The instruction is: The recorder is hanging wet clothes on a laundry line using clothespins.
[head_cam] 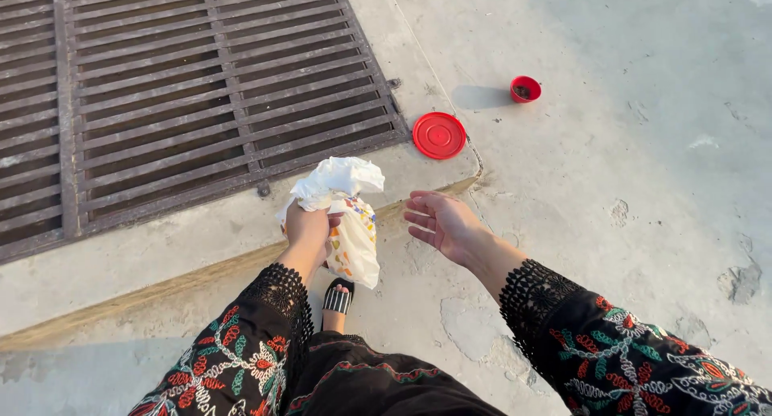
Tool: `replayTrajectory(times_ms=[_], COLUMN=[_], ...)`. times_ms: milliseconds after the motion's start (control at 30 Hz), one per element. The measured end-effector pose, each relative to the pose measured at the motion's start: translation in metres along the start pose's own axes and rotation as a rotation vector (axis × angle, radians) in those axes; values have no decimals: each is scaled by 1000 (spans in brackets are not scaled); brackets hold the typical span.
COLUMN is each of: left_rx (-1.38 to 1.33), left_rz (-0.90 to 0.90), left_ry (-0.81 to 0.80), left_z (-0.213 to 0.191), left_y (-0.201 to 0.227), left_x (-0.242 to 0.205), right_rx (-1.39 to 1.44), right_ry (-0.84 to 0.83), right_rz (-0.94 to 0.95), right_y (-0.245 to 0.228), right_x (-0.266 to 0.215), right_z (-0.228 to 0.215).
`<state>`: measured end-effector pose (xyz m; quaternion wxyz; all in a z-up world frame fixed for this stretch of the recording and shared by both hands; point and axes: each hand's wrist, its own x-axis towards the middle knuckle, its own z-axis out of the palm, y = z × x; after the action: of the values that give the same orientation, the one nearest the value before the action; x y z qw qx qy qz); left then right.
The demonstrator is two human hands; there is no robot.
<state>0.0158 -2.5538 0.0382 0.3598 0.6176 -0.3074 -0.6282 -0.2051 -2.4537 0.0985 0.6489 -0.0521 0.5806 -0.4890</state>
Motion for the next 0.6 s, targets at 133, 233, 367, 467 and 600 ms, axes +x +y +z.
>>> replayTrajectory(times_ms=[133, 233, 367, 467, 600], left_rx=[38, -53, 73, 77, 73], left_rz=[-88, -95, -103, -126, -210], left_ry=[7, -21, -54, -76, -70], left_z=[13, 7, 10, 13, 3], left_y=[35, 37, 65, 83, 71], left_x=[56, 111, 159, 192, 234], right_rx=[-68, -179, -515, -693, -902], right_ry=[80, 147, 237, 293, 338], right_rz=[-36, -58, -151, -211, -267], right_y=[-11, -11, -24, -33, -46], right_x=[65, 105, 146, 171, 184], right_z=[17, 35, 55, 66, 84])
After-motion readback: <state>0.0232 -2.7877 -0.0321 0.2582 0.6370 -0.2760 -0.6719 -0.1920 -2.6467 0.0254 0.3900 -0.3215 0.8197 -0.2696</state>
